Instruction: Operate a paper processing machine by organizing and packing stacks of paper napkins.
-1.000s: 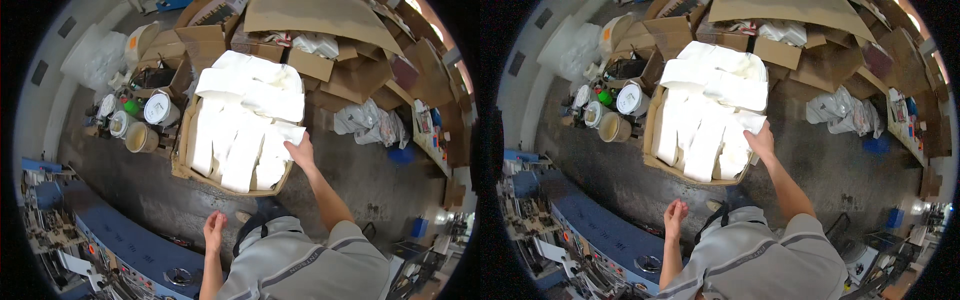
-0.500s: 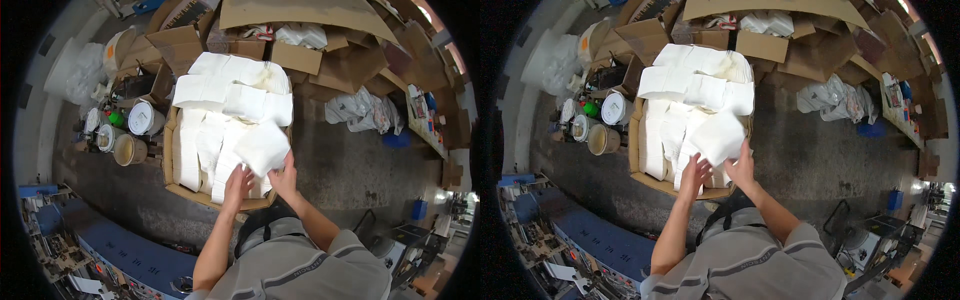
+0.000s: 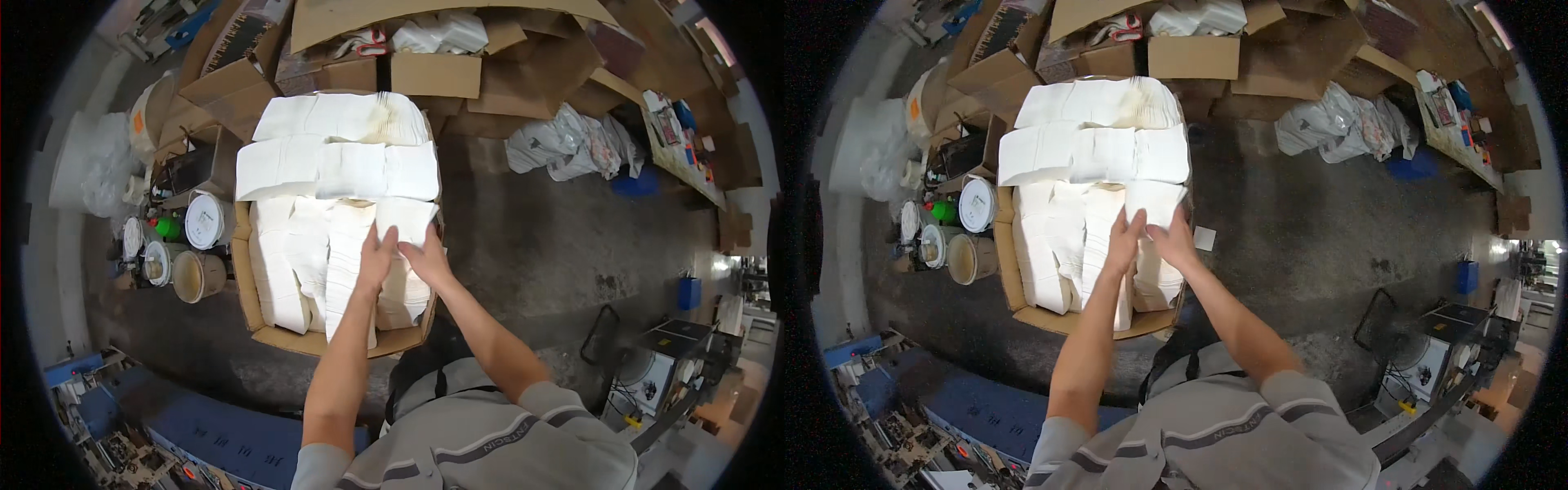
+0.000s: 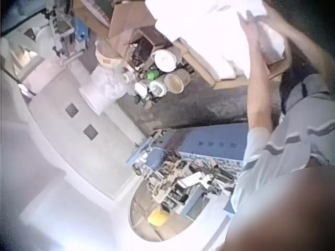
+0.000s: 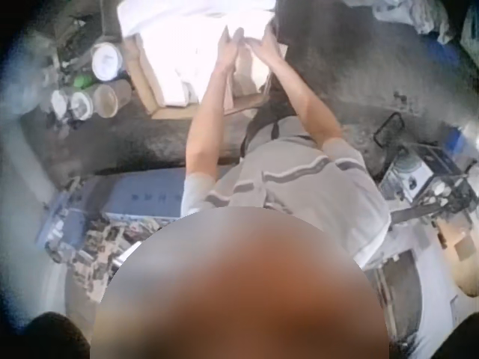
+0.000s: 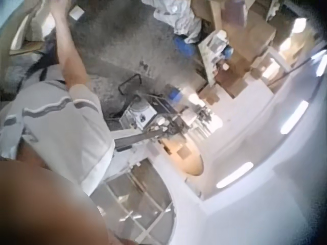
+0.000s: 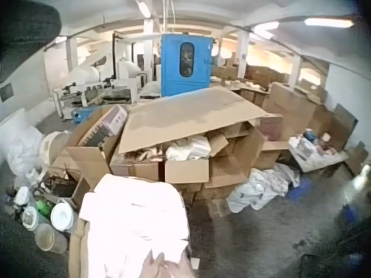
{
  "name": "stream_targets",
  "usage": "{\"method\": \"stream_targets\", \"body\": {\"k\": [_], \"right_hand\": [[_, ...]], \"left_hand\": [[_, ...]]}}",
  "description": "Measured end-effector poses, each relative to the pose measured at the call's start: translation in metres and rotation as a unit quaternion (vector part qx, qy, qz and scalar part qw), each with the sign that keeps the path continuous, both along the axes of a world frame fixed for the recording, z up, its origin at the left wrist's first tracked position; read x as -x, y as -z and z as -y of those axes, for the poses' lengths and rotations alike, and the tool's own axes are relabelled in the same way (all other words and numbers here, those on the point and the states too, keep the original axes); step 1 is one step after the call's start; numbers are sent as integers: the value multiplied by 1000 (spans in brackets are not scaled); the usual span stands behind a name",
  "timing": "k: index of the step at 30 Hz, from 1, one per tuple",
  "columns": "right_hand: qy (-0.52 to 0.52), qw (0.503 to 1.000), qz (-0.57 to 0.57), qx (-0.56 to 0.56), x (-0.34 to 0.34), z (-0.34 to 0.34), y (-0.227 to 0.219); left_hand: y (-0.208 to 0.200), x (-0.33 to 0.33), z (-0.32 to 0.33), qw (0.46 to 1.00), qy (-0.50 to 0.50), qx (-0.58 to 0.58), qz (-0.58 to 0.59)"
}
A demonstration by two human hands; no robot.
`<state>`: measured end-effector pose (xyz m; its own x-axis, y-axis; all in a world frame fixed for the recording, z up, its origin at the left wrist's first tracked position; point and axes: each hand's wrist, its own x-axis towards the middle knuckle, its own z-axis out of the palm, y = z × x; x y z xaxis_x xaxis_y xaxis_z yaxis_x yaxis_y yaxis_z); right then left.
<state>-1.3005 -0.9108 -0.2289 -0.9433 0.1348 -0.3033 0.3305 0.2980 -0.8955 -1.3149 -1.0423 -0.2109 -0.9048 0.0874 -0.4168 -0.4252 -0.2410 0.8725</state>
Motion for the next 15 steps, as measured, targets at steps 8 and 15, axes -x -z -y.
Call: {"method": "stream_targets", "body": {"k": [8, 15], "right_hand": [[-24, 1000, -17, 7, 34, -2, -15], [-9, 995, -88, 44, 0, -54, -75]], "left_hand": [[13, 16, 18, 998, 2, 60, -27], [3, -18, 61, 985, -121, 108, 67]]}}
